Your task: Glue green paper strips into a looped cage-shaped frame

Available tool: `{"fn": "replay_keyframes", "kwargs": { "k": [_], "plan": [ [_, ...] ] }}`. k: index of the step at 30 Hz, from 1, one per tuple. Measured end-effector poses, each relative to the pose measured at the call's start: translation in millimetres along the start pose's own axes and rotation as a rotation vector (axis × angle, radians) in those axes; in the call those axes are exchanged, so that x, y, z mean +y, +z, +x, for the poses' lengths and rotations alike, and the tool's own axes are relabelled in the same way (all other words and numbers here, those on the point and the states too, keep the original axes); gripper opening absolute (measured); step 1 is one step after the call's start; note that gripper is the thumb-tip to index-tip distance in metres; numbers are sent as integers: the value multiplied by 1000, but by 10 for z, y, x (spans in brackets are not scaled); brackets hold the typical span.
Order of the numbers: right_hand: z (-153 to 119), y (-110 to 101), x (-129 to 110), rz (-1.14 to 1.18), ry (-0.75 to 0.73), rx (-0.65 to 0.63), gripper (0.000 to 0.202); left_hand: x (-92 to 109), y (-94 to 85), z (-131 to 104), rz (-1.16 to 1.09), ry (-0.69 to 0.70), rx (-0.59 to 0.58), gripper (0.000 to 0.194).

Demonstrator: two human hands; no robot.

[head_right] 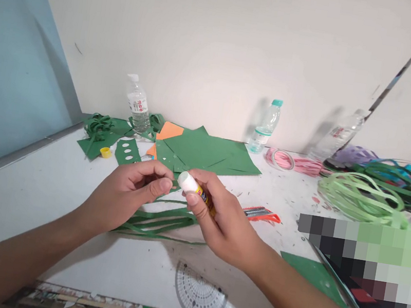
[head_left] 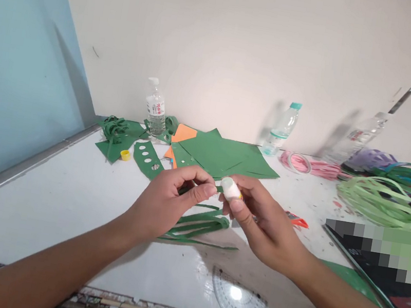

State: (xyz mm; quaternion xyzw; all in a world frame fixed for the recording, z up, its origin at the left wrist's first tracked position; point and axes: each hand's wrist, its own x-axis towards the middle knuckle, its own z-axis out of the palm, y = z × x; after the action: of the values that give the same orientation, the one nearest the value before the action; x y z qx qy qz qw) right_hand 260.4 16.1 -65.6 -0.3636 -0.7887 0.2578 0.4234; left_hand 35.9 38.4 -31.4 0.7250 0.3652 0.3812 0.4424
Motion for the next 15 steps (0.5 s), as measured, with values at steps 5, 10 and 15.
{"fn": "replay_keyframes", "kwargs": {
  "k": [5,10,15],
  "plan": [
    [-27,29,-37,27,-3,-29,24,-1,8,2,-53,-17,-4,25],
    [-27,38,-86,3,-28,-25,23,-13,15,13,-80,-31,-20,23],
    [-13,38,-97,-49,-81,-9,21,-12,16,13,-134,-42,-40,23]
  ]
}}
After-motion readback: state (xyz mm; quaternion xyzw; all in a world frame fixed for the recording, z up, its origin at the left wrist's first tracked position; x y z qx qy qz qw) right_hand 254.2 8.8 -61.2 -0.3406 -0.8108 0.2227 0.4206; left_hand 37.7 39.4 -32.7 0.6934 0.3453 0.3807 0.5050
